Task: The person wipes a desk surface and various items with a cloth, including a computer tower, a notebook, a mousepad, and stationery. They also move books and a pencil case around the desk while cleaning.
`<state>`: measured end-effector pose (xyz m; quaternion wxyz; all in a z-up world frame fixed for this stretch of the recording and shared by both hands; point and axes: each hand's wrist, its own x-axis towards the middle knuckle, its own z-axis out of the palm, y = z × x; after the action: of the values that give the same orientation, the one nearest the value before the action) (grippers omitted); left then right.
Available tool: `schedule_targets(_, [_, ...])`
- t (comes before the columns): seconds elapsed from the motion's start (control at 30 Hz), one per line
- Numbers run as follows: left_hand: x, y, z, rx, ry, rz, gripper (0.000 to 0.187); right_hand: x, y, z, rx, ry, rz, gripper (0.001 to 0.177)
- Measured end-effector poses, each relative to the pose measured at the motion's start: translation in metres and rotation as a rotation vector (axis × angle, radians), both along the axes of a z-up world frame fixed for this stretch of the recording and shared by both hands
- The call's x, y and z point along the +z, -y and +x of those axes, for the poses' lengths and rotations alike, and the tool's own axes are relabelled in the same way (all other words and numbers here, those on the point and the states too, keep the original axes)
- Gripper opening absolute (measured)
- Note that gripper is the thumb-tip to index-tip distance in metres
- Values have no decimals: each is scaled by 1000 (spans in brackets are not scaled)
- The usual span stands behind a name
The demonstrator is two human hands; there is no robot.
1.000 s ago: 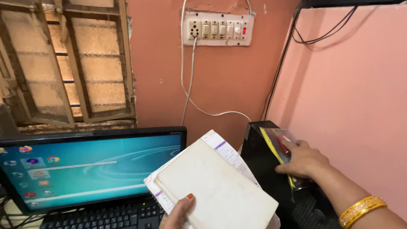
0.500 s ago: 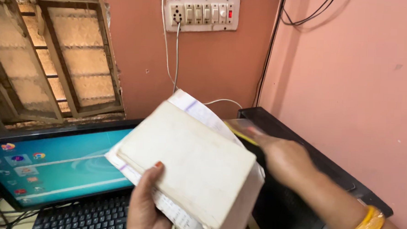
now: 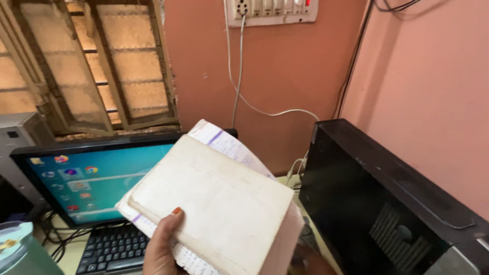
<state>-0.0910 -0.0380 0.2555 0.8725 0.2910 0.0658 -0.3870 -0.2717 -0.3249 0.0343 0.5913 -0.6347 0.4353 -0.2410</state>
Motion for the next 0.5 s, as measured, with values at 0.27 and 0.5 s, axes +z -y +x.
schedule_targets(0.27, [-64, 13, -5, -221, 188, 171, 62, 99, -15, -12, 434, 510, 634, 117])
schedule_targets(0.5, [-204, 81, 13, -487, -58, 270, 60, 54, -32, -13, 82, -6, 466, 87])
